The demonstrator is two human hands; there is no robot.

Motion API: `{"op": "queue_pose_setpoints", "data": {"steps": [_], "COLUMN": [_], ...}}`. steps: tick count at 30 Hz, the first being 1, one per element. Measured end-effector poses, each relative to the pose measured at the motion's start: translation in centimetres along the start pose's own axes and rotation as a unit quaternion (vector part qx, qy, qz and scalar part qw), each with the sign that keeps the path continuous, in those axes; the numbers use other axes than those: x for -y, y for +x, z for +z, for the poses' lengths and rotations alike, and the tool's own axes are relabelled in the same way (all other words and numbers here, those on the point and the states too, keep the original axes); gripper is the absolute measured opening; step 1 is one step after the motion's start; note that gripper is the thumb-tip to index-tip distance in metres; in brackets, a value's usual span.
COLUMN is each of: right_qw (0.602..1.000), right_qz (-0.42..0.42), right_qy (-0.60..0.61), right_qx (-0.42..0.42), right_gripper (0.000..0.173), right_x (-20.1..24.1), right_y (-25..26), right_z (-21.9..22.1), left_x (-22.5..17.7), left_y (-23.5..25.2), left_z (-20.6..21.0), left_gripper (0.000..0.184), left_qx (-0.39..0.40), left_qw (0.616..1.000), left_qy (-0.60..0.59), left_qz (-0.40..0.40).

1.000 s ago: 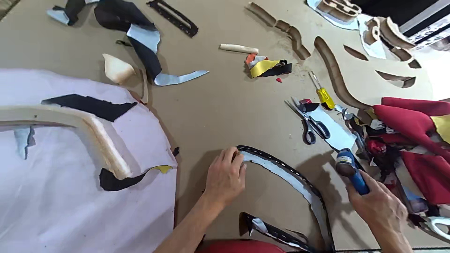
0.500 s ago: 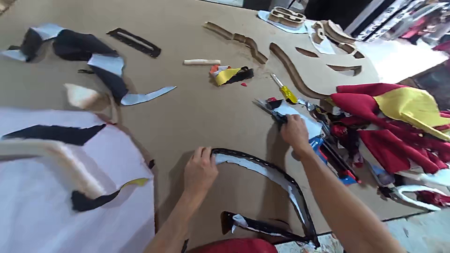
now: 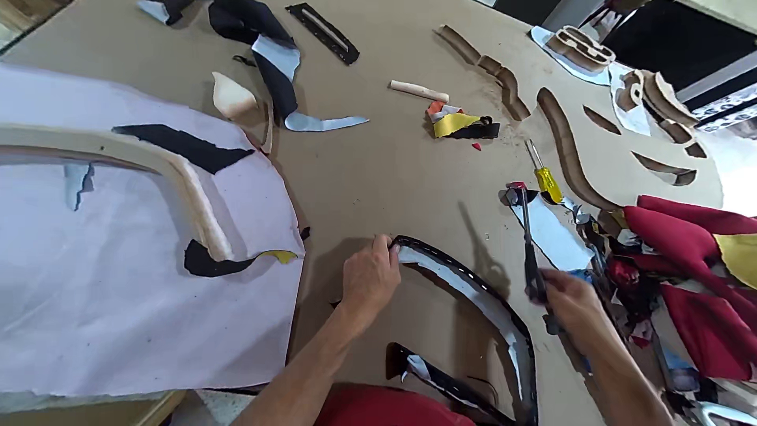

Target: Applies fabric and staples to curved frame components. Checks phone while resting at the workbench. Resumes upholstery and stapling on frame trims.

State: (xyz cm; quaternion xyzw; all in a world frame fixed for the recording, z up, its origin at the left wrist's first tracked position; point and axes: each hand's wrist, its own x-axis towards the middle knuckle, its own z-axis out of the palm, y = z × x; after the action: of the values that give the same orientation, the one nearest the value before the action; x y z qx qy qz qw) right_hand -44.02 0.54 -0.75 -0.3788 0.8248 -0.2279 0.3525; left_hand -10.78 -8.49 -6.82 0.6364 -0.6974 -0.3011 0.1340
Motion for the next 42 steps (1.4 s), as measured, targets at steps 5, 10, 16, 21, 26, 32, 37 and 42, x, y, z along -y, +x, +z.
{"op": "queue_pose_setpoints", "data": {"steps": [5,10,16,21,26,32,37,42], "right_qw": [0.962,0.903,0.915,0.899,0.908,0.918,0.920,0.927], "right_qz": [0.049,0.052,0.092,0.144,0.131,0.104,0.092,0.066], "right_qy": [0.221,0.252,0.109,0.092,0.087,0.052,0.050,0.056], "right_qx": [0.155,0.344,0.378,0.403,0.389,0.379,0.377,0.365], "right_gripper": [0.026,0.027,0.055,0.060,0.054,0.050,0.048,0.045], "right_x": [1.6,1.3,1.0,2.7,3.2,4.2,4.2,3.3], "right_y": [-9.9,-13.5,-12.9,-11.3,-9.5,-8.1,-7.8,-7.5], "right_z": [3.4,7.3,9.6,10.7,12.3,12.4,12.3,12.2], "left_x": [2.5,3.8,4.3,4.3,4.7,4.6,4.5,4.4], "left_y": [0.6,1.3,1.2,1.1,1.1,0.9,0.8,0.9], "left_z": [-0.3,-0.6,-0.2,-0.3,-0.1,0.0,0.1,0.1], "left_gripper": [0.024,0.022,0.021,0.022,0.024,0.024,0.023,0.023], "left_qx": [0.016,0.036,0.004,-0.003,-0.016,-0.015,-0.027,-0.022], "left_qw": [0.992,0.981,0.980,0.978,0.976,0.978,0.978,0.980], "left_qy": [-0.127,-0.186,-0.190,-0.199,-0.201,-0.186,-0.180,-0.180], "left_qz": [0.020,0.027,0.059,0.066,0.087,0.096,0.099,0.088]}}
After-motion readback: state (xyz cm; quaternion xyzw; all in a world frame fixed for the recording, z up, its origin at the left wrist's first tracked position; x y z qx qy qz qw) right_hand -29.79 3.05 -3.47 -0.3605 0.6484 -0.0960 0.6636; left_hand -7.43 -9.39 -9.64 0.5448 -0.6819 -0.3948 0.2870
